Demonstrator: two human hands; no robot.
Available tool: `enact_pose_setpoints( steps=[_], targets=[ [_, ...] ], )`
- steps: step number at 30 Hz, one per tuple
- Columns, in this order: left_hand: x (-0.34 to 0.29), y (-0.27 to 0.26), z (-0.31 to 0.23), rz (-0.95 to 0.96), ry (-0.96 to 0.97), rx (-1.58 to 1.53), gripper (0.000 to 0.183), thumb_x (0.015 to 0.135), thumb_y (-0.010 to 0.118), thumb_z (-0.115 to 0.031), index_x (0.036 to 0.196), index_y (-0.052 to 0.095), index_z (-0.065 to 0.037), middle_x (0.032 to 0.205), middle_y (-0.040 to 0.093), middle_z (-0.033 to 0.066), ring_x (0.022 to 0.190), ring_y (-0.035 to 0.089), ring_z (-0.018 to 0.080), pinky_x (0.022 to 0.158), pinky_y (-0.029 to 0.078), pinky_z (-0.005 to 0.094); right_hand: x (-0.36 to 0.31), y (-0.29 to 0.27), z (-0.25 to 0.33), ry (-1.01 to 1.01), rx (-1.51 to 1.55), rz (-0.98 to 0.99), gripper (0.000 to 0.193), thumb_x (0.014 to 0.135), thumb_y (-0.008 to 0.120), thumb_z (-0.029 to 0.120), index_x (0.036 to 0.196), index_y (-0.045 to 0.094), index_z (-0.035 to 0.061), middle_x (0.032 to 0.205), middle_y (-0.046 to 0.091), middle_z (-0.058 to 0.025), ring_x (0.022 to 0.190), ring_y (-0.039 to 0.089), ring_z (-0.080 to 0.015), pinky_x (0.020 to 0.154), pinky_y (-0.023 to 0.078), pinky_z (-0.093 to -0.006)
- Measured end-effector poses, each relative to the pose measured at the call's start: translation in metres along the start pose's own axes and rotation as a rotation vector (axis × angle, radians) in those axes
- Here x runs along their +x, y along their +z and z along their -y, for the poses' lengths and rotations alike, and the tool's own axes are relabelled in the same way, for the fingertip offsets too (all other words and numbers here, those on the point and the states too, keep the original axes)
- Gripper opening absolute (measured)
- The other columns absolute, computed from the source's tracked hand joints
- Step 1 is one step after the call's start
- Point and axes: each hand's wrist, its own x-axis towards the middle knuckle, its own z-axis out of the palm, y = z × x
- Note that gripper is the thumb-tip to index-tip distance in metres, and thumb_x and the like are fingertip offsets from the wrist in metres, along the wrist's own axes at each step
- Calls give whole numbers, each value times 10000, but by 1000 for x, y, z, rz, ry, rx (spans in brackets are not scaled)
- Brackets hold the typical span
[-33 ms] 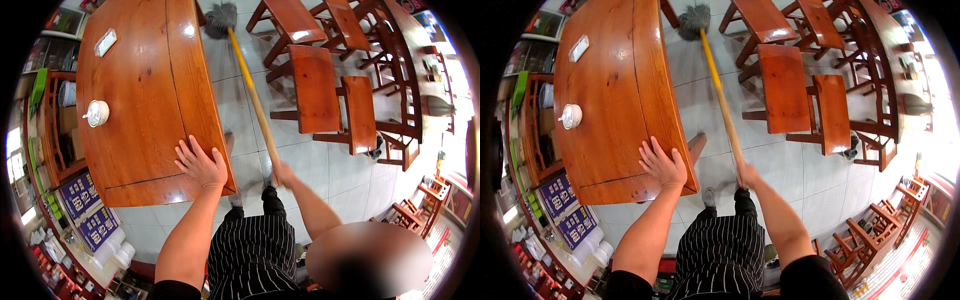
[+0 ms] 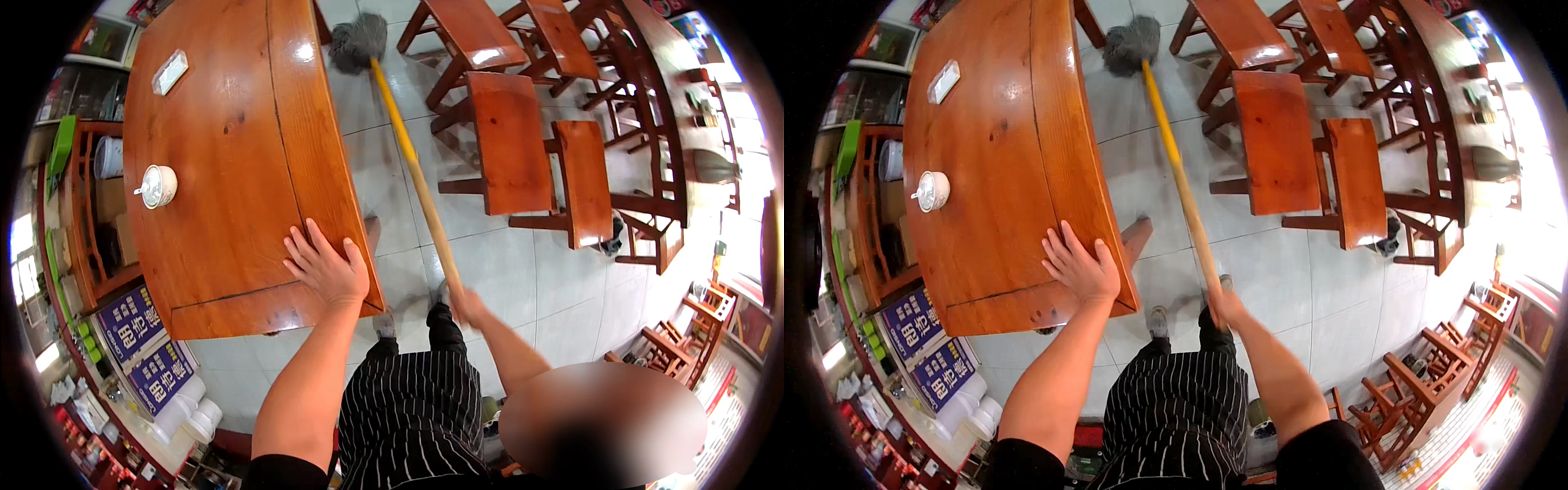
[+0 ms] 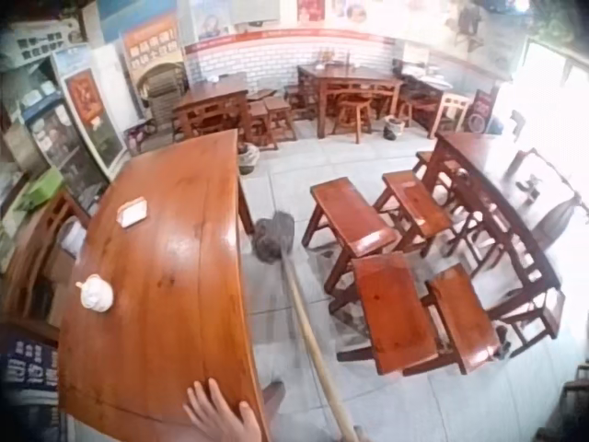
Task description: The person mops the tiled floor of a restaurant using a mop with a long wooden handle, moving the mop head between tables and benches and then into a kitchen area near a refrigerator and prep counter.
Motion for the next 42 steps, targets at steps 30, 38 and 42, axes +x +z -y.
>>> enact_pose_setpoints(
  steps=[30,38,42],
  targets=[
    [1,0,6,30,-28,8,717,906,488,-361,1494,221,-49,1545,139,248,1434,107,437,1119,82,642,-183,77,33,82,936,144,303,983,532,323,1070,512,33,636,492,-41,479,463,-134,425,397,-279],
    [1,2,7,13,-6,-13,718,901,497,-358,1488,228,-46,1534,162,251,1426,122,449,1109,90,651,-197,101,36,176,1087,101,264,976,526,337,1002,529,75,615,493,-33,437,445,-142,383,359,-273],
    [1,0,11,18,-6,-12,713,900,502,-350,1487,233,-47,1533,161,256,1423,125,451,1112,91,648,-92,124,106,-19,858,-39,292,968,549,368,965,502,80,606,479,-30,443,461,-160,404,397,-311]
  ],
)
